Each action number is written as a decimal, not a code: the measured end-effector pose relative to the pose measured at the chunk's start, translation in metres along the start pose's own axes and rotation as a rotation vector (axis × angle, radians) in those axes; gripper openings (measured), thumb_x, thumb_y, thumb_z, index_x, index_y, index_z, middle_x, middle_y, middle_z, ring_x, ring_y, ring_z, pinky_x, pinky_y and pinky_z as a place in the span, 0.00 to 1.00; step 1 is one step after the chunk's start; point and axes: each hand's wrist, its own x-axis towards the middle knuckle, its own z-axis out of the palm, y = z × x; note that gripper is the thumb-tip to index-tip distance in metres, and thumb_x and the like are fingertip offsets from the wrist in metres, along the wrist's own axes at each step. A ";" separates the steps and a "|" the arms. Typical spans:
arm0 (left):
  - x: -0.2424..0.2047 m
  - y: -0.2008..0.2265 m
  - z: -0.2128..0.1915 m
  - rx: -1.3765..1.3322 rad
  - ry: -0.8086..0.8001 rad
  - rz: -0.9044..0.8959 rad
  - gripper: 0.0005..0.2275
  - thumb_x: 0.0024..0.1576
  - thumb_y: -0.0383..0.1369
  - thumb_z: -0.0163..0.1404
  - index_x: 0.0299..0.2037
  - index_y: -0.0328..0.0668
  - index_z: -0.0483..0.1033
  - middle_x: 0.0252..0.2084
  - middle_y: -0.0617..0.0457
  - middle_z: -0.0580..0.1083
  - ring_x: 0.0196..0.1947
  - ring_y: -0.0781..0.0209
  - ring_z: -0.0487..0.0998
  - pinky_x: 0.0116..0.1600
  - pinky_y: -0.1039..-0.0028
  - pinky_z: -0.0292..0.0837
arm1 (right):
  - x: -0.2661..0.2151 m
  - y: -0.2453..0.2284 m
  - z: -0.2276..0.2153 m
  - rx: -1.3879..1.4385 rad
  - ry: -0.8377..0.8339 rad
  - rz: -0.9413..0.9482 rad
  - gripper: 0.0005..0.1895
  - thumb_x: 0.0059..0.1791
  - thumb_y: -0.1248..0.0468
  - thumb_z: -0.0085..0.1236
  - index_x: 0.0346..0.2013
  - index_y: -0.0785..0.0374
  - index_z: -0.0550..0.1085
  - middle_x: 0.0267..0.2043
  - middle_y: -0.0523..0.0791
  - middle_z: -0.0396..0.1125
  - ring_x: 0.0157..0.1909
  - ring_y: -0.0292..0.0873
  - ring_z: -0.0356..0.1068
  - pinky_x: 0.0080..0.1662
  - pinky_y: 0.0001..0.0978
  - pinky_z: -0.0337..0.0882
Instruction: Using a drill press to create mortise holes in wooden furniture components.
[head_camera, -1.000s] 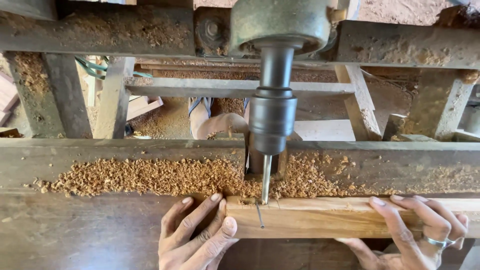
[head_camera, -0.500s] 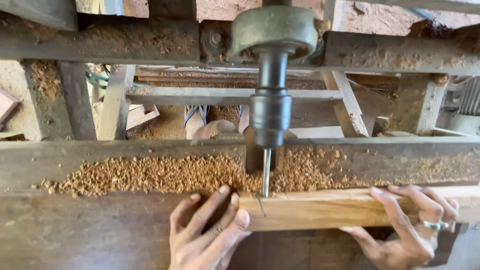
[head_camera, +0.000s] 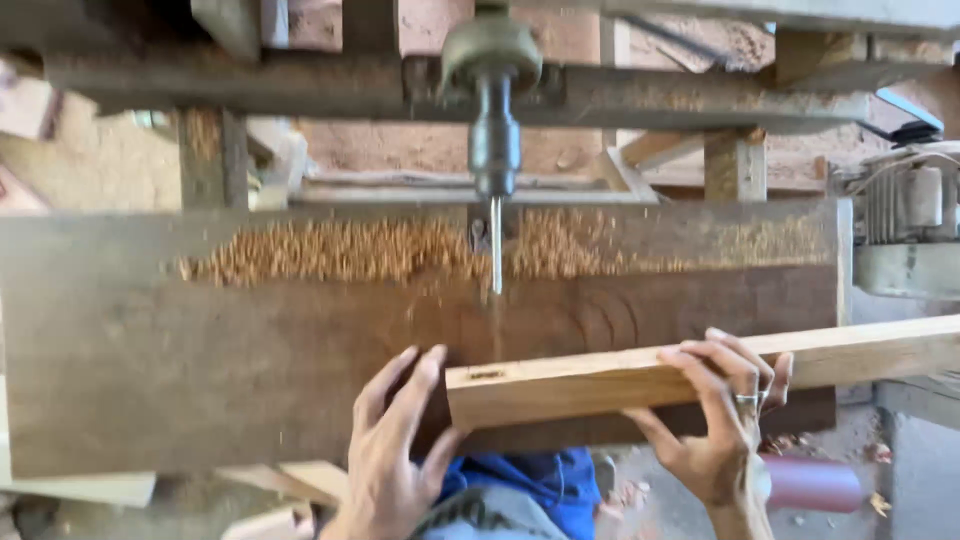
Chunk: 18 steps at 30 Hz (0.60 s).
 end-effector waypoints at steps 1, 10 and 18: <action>-0.006 0.004 -0.006 -0.127 -0.029 -0.040 0.31 0.49 0.28 0.64 0.64 0.32 0.66 0.59 0.50 0.76 0.63 0.40 0.72 0.64 0.60 0.67 | -0.010 -0.005 0.001 0.027 0.050 -0.020 0.31 0.43 0.47 0.71 0.54 0.55 0.69 0.60 0.43 0.65 0.72 0.50 0.60 0.78 0.60 0.34; -0.039 0.011 -0.003 -0.321 -0.061 -0.107 0.20 0.51 0.19 0.59 0.55 0.43 0.76 0.52 0.48 0.78 0.51 0.50 0.82 0.53 0.68 0.79 | -0.056 -0.011 0.003 -0.071 0.174 -0.021 0.29 0.46 0.46 0.68 0.50 0.54 0.64 0.65 0.46 0.67 0.74 0.52 0.59 0.75 0.59 0.33; -0.041 0.012 -0.011 -0.312 -0.029 -0.007 0.20 0.51 0.21 0.60 0.55 0.42 0.75 0.53 0.47 0.78 0.52 0.49 0.81 0.54 0.67 0.78 | -0.061 0.134 -0.027 -0.352 0.188 -0.116 0.40 0.51 0.30 0.49 0.63 0.57 0.68 0.66 0.51 0.65 0.71 0.50 0.60 0.71 0.53 0.44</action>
